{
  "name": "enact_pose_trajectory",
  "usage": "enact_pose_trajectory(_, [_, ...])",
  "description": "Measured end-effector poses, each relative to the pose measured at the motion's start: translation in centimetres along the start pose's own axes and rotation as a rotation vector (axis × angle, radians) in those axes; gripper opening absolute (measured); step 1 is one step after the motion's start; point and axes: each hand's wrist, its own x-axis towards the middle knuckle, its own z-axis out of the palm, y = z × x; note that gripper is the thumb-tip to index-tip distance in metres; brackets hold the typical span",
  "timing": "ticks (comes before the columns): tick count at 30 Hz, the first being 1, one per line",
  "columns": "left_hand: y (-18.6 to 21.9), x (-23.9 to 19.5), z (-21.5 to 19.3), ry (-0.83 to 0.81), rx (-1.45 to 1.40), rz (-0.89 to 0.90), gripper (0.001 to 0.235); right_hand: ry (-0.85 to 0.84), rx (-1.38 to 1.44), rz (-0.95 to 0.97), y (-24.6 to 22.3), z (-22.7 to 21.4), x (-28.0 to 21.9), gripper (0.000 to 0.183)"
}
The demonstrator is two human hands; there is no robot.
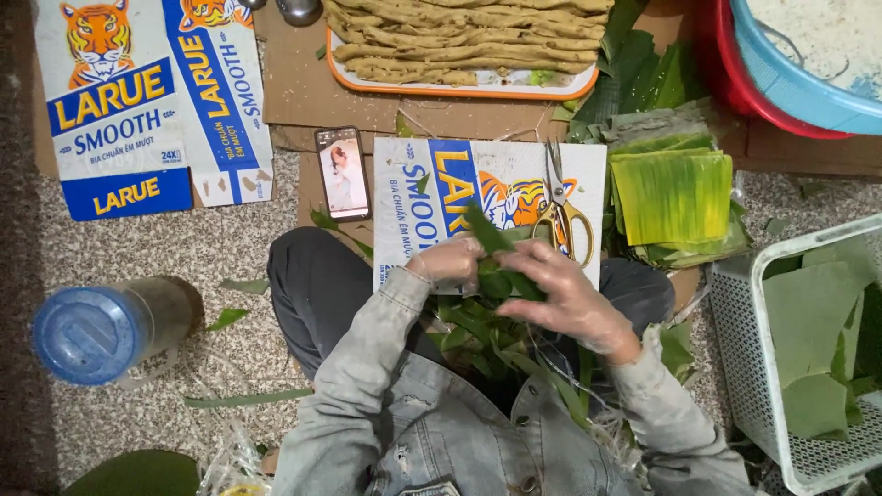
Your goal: Wrapping food items in banana leaves and securing them with string, involving scooping rice and filling.
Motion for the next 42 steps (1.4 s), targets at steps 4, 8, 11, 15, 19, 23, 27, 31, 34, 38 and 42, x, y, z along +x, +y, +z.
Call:
enact_pose_trajectory(4, [1.2, 1.5, -1.6, 0.004, -0.913, -0.576, 0.079, 0.294, 0.155, -0.04, -0.5, 0.8, -2.0, 0.021])
enact_pose_trajectory(8, [-0.4, 2.0, 1.0, -0.073, -0.594, -0.383, 0.079, 0.41, 0.159, 0.068, -1.3, 2.0, -2.3, 0.016])
enact_pose_trajectory(11, [4.1, 3.1, -5.7, -0.109, -0.705, -0.433, 0.078, 0.421, 0.152, 0.168, -2.4, 1.6, -1.7, 0.016])
enact_pose_trajectory(15, [3.0, 2.7, -5.4, -0.092, -0.979, -0.449, 0.072, 0.452, 0.147, 0.134, -2.1, 2.0, -1.5, 0.015])
enact_pose_trajectory(19, [-0.8, 1.6, 0.7, -0.13, -0.522, -0.212, 0.036, 0.495, 0.13, 0.063, -0.8, 2.7, -2.0, 0.011])
enact_pose_trajectory(23, [-1.9, 1.7, 1.9, -0.114, -0.256, -0.04, 0.017, 0.475, 0.109, 0.054, -0.3, 2.7, -1.7, 0.012])
enact_pose_trajectory(27, [-1.4, 1.7, 1.4, -0.153, -0.28, -0.097, 0.007, 0.35, 0.132, 0.126, -1.7, 1.1, -1.3, 0.023])
enact_pose_trajectory(31, [1.4, 2.3, -3.3, -0.105, -0.226, -0.065, 0.014, 0.115, 0.11, 0.245, -2.2, -0.4, -0.5, 0.043])
enact_pose_trajectory(34, [1.6, 2.3, -3.0, -0.117, -0.198, -0.111, 0.024, -0.015, 0.124, 0.346, -2.4, -1.5, 0.7, 0.052])
enact_pose_trajectory(38, [-0.5, 2.1, 0.5, -0.144, -0.319, -0.177, 0.018, -0.122, 0.081, 0.354, 0.3, -0.6, 0.9, 0.061])
enact_pose_trajectory(42, [3.2, 2.2, -3.7, -0.11, -0.391, -0.241, 0.015, -0.107, 0.081, 0.343, 0.8, 0.0, 1.0, 0.054])
